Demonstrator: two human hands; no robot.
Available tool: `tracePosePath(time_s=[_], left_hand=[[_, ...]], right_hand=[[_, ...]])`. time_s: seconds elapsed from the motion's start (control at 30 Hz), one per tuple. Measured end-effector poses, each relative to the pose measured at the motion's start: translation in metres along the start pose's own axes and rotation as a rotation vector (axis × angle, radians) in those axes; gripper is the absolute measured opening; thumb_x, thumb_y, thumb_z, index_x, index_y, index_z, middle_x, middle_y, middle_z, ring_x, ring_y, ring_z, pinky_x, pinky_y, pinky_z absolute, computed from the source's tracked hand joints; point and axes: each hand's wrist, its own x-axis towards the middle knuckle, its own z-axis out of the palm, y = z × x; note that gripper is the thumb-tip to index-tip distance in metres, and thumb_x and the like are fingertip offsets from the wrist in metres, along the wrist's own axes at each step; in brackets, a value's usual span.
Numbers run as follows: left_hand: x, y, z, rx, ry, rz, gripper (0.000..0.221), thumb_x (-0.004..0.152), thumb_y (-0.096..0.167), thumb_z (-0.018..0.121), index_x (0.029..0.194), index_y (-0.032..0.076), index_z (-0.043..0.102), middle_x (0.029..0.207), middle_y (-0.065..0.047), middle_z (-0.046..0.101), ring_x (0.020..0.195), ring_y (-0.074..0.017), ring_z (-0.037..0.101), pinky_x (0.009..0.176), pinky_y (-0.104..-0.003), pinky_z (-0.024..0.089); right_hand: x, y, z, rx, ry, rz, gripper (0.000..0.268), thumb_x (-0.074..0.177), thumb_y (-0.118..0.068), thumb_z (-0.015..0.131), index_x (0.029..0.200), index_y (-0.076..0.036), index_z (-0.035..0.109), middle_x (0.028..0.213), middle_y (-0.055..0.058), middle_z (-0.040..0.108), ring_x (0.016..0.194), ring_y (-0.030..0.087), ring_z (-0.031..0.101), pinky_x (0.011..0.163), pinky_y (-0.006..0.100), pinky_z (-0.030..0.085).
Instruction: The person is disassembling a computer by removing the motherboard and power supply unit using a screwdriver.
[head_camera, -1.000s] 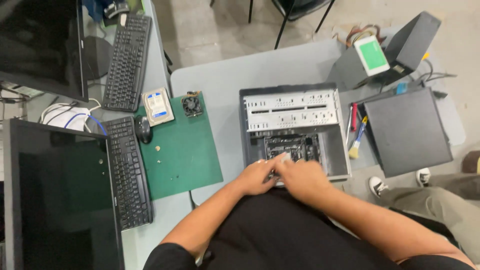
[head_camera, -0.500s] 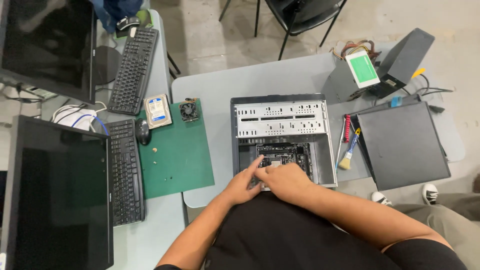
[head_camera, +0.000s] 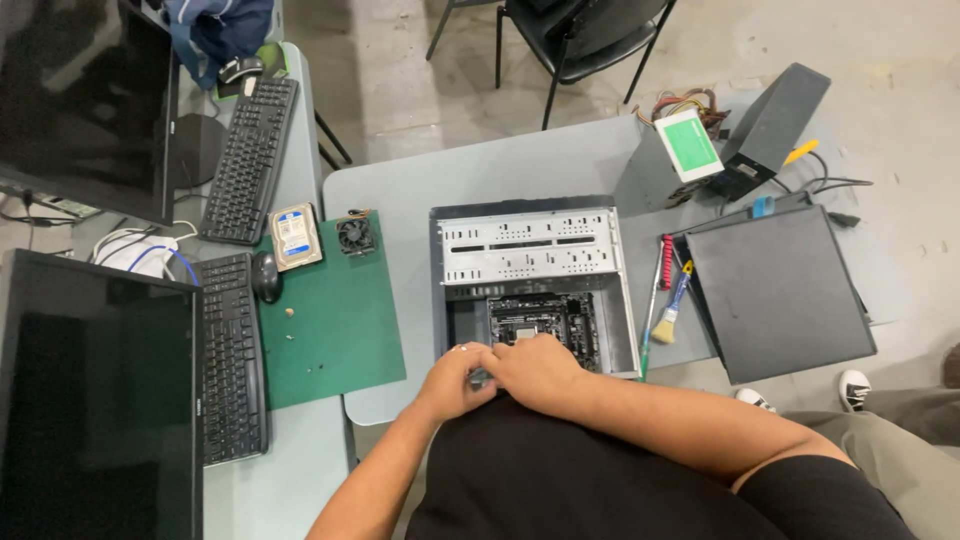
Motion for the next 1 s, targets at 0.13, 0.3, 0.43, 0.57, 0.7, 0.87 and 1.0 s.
tracePosePath(time_s=[0.13,0.3,0.43,0.57,0.7,0.87,1.0], left_hand=[[0.002,0.036,-0.011,0.077,0.008,-0.038,0.026,0.061,0.025,0.074,0.083,0.019,0.063,0.090,0.000,0.064,0.094,-0.0222,0.059,0.085,-0.034,0.046],[0.005,-0.017,0.014,0.168,-0.024,-0.234,0.032,0.065,0.031,0.071,0.092,0.021,0.058,0.100,0.004,0.061,0.102,-0.0194,0.056,0.089,-0.034,0.045],[0.009,0.031,0.002,0.114,0.049,-0.166,0.025,0.066,0.028,0.076,0.084,0.018,0.063,0.092,0.001,0.065,0.099,-0.0212,0.058,0.088,-0.034,0.047],[0.004,0.034,0.004,0.111,0.027,-0.235,0.015,0.069,0.016,0.072,0.080,0.020,0.063,0.093,0.004,0.066,0.100,-0.0213,0.058,0.087,-0.035,0.047],[0.007,0.054,-0.006,0.149,-0.012,-0.345,0.039,0.062,0.022,0.075,0.097,0.015,0.059,0.106,-0.003,0.062,0.110,-0.0245,0.053,0.094,-0.038,0.044],[0.008,0.040,0.004,0.147,0.039,-0.357,0.028,0.068,0.020,0.073,0.094,0.017,0.062,0.104,0.003,0.062,0.106,-0.0215,0.055,0.090,-0.036,0.047],[0.008,0.021,0.013,0.094,0.020,-0.339,0.018,0.069,0.017,0.073,0.083,0.020,0.063,0.103,0.008,0.063,0.106,-0.0198,0.055,0.089,-0.035,0.048]], right_hand=[[0.000,0.007,-0.009,0.063,0.005,-0.014,0.029,0.081,-0.032,0.058,0.098,-0.010,0.052,0.078,0.004,0.062,0.064,0.027,0.063,0.049,0.040,0.049],[0.008,0.013,0.004,0.092,0.010,0.029,0.042,0.084,-0.047,0.046,0.085,-0.008,0.060,0.064,0.007,0.061,0.058,0.027,0.062,0.044,0.040,0.047],[0.002,0.015,-0.002,0.116,-0.023,0.040,0.045,0.080,-0.054,0.047,0.094,-0.013,0.059,0.071,0.005,0.062,0.062,0.025,0.063,0.049,0.039,0.047],[-0.002,0.010,0.005,-0.042,0.060,-0.072,0.029,0.084,-0.039,0.054,0.093,-0.011,0.052,0.075,0.005,0.062,0.061,0.024,0.062,0.048,0.036,0.048],[0.007,0.015,0.015,-0.037,0.062,-0.039,0.030,0.086,-0.035,0.052,0.099,-0.009,0.048,0.070,0.004,0.061,0.058,0.022,0.060,0.046,0.037,0.048],[0.014,0.021,0.026,0.043,0.037,-0.008,0.048,0.084,-0.052,0.042,0.100,-0.010,0.058,0.070,0.007,0.063,0.062,0.025,0.061,0.052,0.040,0.047],[0.002,0.011,0.017,-0.057,0.097,-0.061,0.035,0.081,-0.034,0.058,0.105,-0.009,0.055,0.082,0.008,0.064,0.065,0.027,0.062,0.053,0.041,0.049]])
